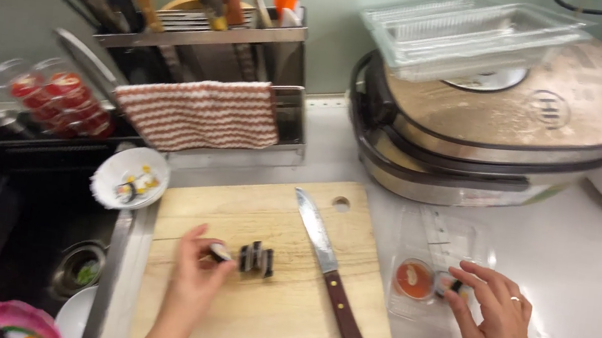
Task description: Cutting a sushi roll into pieces and packaging them into a plastic container along with a sauce cup.
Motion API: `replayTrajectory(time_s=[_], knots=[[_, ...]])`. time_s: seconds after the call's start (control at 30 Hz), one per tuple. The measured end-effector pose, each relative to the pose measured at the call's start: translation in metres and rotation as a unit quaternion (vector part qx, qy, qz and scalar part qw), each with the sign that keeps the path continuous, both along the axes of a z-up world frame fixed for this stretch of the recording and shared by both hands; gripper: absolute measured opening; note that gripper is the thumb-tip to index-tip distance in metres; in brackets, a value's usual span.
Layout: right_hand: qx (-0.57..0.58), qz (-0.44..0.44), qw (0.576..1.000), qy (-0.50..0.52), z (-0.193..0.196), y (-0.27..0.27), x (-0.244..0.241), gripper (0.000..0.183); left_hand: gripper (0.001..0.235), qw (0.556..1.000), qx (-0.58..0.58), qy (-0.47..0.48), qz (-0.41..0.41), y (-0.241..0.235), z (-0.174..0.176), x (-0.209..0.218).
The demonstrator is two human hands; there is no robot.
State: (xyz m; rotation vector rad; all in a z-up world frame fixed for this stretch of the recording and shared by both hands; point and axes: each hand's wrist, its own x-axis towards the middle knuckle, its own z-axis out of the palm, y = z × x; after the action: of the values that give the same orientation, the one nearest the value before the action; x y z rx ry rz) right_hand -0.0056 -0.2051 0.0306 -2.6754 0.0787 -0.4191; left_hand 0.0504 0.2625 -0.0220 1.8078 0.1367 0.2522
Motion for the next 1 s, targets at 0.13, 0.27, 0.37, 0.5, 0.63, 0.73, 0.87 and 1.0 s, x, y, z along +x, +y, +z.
replayTrajectory(time_s=[0.13, 0.27, 0.37, 0.5, 0.63, 0.73, 0.87, 1.0], knots=[[0.040, -0.033, 0.998, -0.046, 0.023, -0.017, -0.009, 0.034, 0.067, 0.999, 0.032, -0.033, -0.002, -0.055, 0.082, -0.007], [0.109, -0.058, 0.990, -0.068, 0.045, -0.028, -0.017, 0.025, 0.041, 0.982, 0.008, -0.051, -0.182, -0.154, 0.112, -0.007], [0.117, -0.037, 0.989, -0.076, 0.046, -0.037, -0.017, 0.023, 0.039, 0.936, 0.045, -0.006, -0.348, -0.225, 0.118, -0.004], [0.128, -0.020, 0.990, -0.050, 0.018, -0.052, -0.019, 0.024, 0.045, 0.879, 0.119, -0.103, -0.449, -0.302, 0.078, 0.012], [0.097, -0.033, 0.994, -0.039, -0.020, -0.064, -0.021, 0.043, 0.057, 0.860, 0.233, -0.095, -0.443, -0.335, 0.072, 0.016], [0.084, -0.042, 0.995, 0.039, -0.020, -0.053, -0.017, 0.063, 0.065, 0.852, 0.225, -0.081, -0.465, -0.343, 0.078, 0.017], [0.056, -0.107, 0.985, 0.121, -0.022, -0.042, -0.009, 0.052, 0.068, 0.850, 0.226, -0.103, -0.465, -0.343, 0.082, 0.018], [0.048, -0.135, 0.983, 0.112, -0.027, -0.037, -0.007, 0.032, 0.070, 0.863, 0.204, -0.120, -0.446, -0.339, 0.075, 0.021]])
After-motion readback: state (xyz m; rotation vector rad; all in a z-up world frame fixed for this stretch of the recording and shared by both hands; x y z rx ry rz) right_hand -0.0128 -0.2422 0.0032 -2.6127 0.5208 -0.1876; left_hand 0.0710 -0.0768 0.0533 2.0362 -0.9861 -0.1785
